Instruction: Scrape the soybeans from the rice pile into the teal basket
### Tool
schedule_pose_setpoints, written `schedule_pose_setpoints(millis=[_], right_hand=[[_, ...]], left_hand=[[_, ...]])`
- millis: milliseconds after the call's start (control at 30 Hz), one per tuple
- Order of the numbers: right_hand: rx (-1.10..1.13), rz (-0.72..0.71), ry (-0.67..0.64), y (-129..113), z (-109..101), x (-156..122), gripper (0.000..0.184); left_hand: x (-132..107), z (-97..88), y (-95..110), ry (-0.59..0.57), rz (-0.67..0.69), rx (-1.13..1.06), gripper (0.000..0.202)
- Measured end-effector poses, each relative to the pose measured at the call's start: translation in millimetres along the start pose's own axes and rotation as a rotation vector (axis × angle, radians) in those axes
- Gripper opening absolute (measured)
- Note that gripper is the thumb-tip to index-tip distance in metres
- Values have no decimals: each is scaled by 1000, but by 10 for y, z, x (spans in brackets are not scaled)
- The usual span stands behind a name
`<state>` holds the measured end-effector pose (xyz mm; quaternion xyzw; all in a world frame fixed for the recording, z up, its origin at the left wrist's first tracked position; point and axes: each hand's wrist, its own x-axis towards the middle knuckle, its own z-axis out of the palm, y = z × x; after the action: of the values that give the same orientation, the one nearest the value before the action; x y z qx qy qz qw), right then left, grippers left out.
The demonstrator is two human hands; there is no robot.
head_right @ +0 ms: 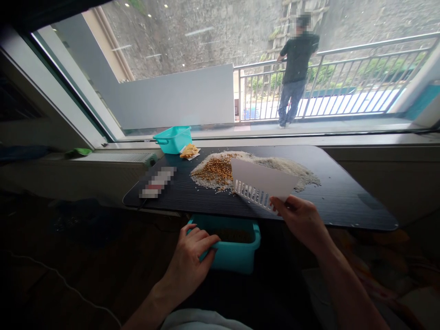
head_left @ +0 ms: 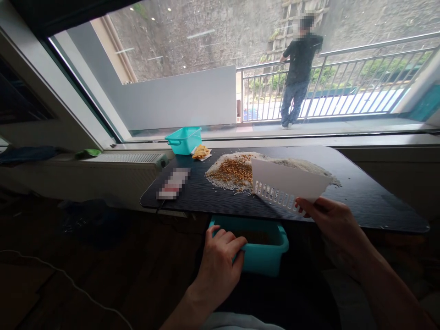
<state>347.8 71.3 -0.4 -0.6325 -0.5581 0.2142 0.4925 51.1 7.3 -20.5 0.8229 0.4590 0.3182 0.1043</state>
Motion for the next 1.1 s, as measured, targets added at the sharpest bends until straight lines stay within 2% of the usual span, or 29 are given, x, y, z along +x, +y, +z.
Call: schedule_pose_setpoints(millis=[367,567,733,900,1033,1100], right_hand=[[-41,-81,-56,-72,-31,17,54],[-52,-90,-80,-101,-110,17,48],[-35,-83,-92,-73,40,53,53],[29,-73,-234,-128,177,-1,62],[70,-42,-366,-202,116,-70,66],[90,-42,-360,-203,90,-58,68]], left_hand=[[0,19,-15,17,0,11,28],[14,8,-18,30,17,2,27],[7,25,-23,43,25,4,27],[18,5,-63,43,35,-1,25],[33,-73,-127,16,62,30,25],[29,-106,-157,14,65,50,27]])
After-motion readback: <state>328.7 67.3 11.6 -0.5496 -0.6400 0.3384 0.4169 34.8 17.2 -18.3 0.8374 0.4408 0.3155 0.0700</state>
